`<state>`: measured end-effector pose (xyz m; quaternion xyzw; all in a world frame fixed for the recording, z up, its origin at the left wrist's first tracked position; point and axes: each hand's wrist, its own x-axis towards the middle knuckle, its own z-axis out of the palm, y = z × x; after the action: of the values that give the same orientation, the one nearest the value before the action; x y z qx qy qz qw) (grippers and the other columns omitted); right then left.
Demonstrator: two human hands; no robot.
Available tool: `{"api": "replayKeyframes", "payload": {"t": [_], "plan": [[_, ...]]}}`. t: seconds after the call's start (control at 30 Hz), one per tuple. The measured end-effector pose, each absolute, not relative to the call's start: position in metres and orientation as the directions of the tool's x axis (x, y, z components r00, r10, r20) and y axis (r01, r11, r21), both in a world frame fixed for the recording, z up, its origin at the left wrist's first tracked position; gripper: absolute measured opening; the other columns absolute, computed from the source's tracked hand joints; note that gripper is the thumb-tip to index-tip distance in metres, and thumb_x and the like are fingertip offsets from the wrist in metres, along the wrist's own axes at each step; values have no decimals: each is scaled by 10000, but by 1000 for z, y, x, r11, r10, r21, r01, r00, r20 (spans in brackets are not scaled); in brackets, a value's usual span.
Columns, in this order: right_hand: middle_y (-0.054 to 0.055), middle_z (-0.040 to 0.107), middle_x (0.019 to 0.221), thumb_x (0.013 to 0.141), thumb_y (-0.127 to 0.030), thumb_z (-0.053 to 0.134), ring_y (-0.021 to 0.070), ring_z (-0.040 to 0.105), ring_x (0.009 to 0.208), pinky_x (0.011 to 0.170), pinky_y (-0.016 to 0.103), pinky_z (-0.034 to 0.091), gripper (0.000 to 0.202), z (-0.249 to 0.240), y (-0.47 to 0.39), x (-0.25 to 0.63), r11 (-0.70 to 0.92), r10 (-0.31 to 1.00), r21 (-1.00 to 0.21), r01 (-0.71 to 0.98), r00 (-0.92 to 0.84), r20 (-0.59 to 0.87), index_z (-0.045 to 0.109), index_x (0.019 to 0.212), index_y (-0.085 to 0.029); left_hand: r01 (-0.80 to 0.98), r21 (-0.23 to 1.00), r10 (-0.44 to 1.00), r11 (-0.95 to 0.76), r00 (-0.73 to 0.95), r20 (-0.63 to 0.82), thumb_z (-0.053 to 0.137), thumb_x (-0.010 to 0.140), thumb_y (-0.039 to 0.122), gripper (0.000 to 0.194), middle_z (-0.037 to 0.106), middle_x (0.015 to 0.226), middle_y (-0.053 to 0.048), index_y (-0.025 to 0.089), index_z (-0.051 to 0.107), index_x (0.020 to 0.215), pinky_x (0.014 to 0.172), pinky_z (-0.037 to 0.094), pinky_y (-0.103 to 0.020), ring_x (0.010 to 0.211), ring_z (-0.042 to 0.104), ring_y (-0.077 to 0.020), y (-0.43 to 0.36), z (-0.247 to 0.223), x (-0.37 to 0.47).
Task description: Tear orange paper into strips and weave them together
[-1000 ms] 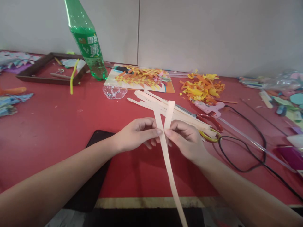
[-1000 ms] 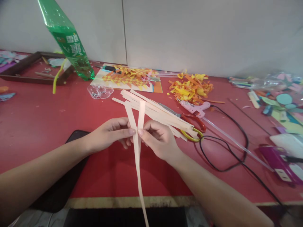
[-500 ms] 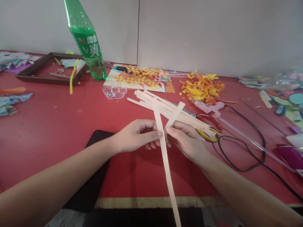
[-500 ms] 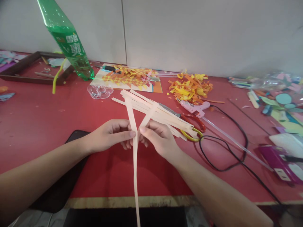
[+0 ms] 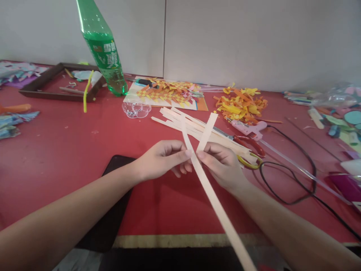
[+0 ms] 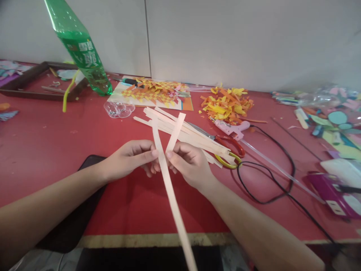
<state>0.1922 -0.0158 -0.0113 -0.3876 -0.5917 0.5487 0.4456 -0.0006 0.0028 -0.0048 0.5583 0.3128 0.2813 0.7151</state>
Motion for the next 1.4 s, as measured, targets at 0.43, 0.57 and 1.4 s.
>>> {"api": "replayKeyframes", "payload": {"t": [0.43,0.57,1.4], "plan": [[6,650,616,854,-293,681,96,543,519,461,224,436,208,-19,-16,197,-56,908,-988,-143,-419,10,649,694,-164,-63,976,707,210,699,-107,593,896,332,213,637,724,-12,126,624,850,587,529,-192,633,602,-83,3,-5,-1],[-7,621,584,845,-309,685,96,514,481,443,240,436,213,-18,-16,195,-40,924,-989,-139,-383,17,642,685,-174,-54,973,737,223,663,-132,611,879,321,209,629,698,-10,120,625,823,578,531,-211,604,599,-89,2,-4,0],[-2,626,579,852,-356,670,99,515,482,476,250,449,280,-12,-15,194,79,954,-996,34,-292,66,594,645,-183,-36,976,769,215,623,-146,619,874,358,245,619,708,-2,128,587,793,538,530,-206,559,583,-78,3,-4,1]]}}
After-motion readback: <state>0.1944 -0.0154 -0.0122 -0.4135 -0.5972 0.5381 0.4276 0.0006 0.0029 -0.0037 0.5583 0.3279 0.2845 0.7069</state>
